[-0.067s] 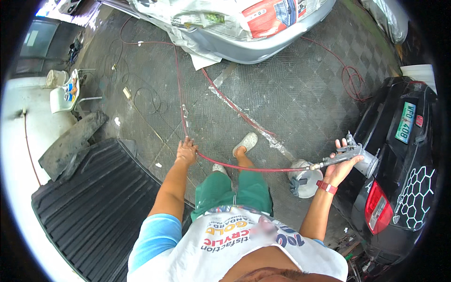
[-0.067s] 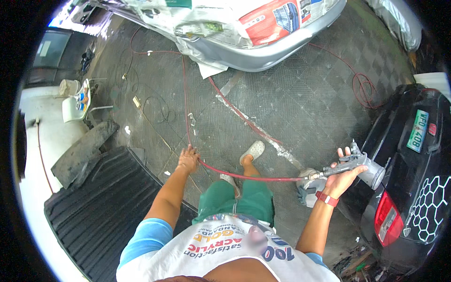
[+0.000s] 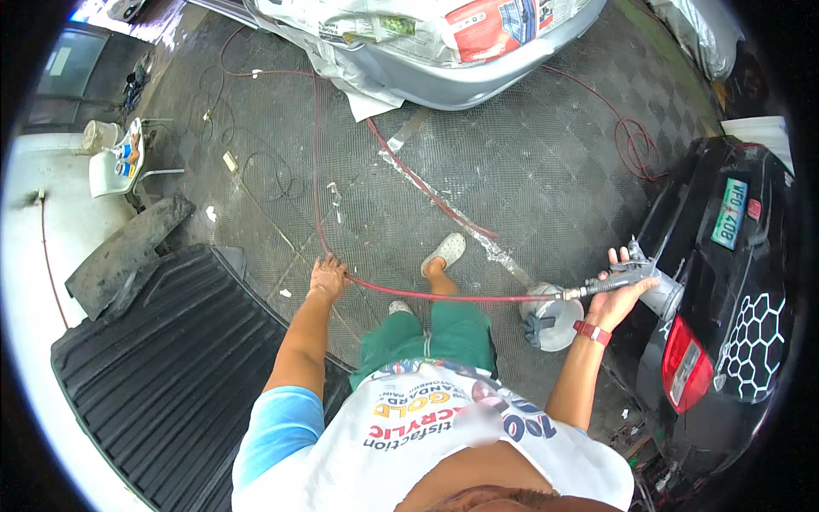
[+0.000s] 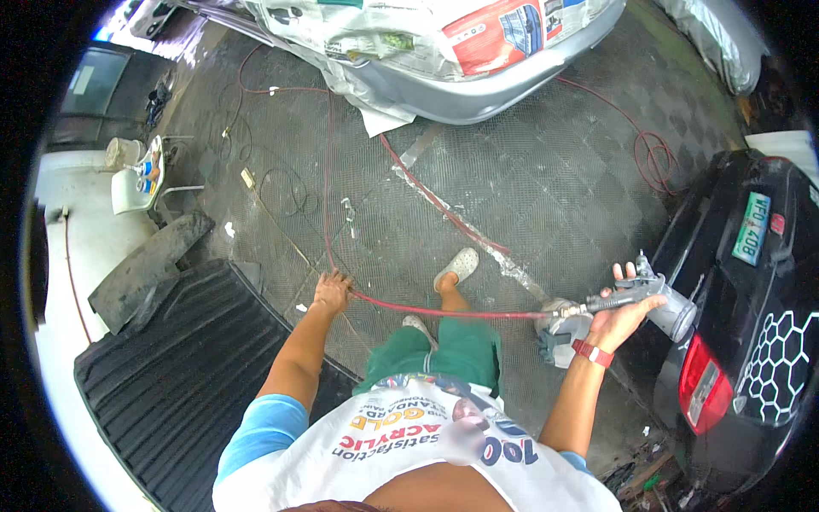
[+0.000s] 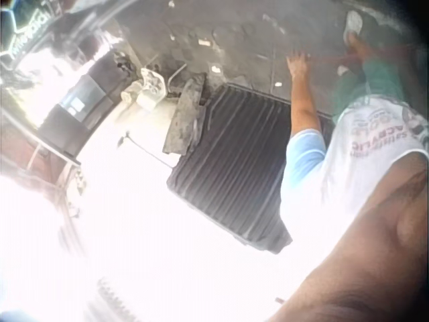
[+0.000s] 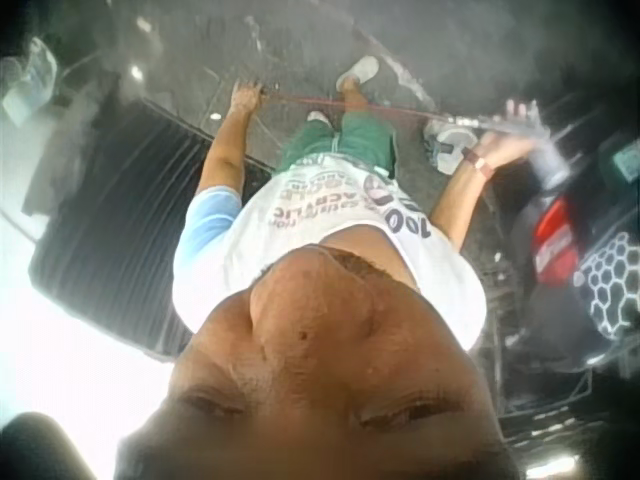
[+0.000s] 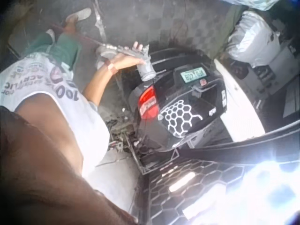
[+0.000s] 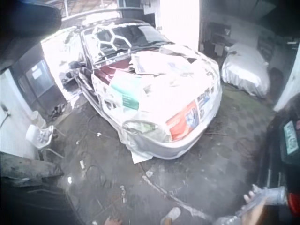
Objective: The person walks to a car bumper covered in newspaper and sits on the floor. They use a spray gun to apply paint to the bumper, moving the tool back and forth to cover the surface.
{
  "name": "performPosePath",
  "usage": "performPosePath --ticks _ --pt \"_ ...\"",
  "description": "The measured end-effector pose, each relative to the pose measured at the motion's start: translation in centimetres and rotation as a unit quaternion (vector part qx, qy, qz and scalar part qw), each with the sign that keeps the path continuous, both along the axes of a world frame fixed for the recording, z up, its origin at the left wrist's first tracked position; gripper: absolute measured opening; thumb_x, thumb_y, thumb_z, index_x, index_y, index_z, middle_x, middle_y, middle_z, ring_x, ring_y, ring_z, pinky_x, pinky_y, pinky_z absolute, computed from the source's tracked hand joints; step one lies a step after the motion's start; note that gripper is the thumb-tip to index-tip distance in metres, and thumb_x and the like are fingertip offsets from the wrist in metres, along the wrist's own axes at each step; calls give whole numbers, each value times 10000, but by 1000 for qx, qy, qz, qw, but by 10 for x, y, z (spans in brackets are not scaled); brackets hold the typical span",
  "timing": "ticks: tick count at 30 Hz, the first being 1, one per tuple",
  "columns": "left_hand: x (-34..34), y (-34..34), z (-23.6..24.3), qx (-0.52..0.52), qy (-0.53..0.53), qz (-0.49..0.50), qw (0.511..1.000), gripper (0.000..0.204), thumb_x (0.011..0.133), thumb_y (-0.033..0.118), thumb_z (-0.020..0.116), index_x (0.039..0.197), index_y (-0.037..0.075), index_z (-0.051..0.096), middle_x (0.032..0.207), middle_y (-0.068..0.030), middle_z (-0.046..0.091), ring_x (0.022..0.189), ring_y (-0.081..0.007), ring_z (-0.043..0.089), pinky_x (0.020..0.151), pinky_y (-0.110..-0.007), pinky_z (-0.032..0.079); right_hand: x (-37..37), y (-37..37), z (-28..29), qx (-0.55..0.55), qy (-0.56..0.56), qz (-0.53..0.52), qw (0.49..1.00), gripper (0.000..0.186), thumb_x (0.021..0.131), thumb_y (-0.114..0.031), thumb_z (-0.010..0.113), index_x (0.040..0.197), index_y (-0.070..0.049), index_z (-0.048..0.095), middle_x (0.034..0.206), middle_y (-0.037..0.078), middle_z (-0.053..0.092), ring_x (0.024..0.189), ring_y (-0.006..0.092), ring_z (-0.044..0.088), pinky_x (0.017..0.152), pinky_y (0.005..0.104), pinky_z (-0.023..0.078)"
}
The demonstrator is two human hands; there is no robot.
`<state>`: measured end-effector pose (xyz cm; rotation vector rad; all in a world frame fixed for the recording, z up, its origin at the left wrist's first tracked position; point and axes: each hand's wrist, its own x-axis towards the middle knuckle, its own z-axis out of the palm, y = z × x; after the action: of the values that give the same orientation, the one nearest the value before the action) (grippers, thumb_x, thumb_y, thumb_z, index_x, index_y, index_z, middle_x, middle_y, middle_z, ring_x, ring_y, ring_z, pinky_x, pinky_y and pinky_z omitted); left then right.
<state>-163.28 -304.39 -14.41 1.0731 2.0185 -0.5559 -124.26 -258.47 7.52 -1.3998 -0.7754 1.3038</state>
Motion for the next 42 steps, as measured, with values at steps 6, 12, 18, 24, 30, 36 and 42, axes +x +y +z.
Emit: performPosePath --ticks 6,12,18,24,30,36,42 --pt "107 -187 2 55 -16 136 989 562 1037 583 529 1343 120 621 1245 -168 728 1243 -357 665 1169 -566 374 -8 -87 8 -22 1 21 1000 851 1030 -785 279 1521 -109 442 1387 163 659 1086 283 730 577 336 516" --pt "289 -353 25 36 -81 424 901 596 1060 568 493 1299 43 643 1158 -252 736 1135 -462 684 986 -500 544 -63 -208 7 -64 73 133 986 789 1033 -767 342 1441 -108 492 1242 116 694 1032 265 721 631 361 513" --pt "391 -436 29 49 -94 560 822 605 1060 575 490 1298 43 651 1165 -251 738 1136 -449 691 985 -496 543 -110 -316 6 -104 119 236 959 803 1044 -736 376 1450 -50 476 1283 176 651 1056 272 723 635 350 604" --pt "349 -408 27 50 -132 507 850 615 1059 582 486 1297 43 659 1172 -251 740 1136 -436 698 984 -493 543 -110 -293 25 -76 172 243 952 795 1056 -711 393 1541 -82 378 1275 179 623 1065 267 702 655 385 621" --pt "290 -325 29 42 -135 414 899 624 1058 590 483 1296 43 667 1179 -251 743 1137 -423 704 984 -489 542 -93 -175 31 -44 185 125 974 720 1087 -649 344 1452 -33 424 1279 182 635 1093 294 705 600 389 588" --pt "255 -220 2 -5 -132 307 942 634 1058 597 479 1296 43 675 1186 -251 745 1138 -410 711 983 -485 542 -63 -29 -2 -57 128 101 985 713 1090 -603 206 1388 -48 540 1136 183 721 945 283 749 490 328 454" --pt "246 -102 14 7 -194 347 917 602 1054 579 508 1120 38 763 980 -200 786 985 -319 774 891 -431 572 -86 105 -45 -40 70 175 981 701 1111 -554 224 1401 -10 559 1017 178 727 864 232 753 406 277 448"
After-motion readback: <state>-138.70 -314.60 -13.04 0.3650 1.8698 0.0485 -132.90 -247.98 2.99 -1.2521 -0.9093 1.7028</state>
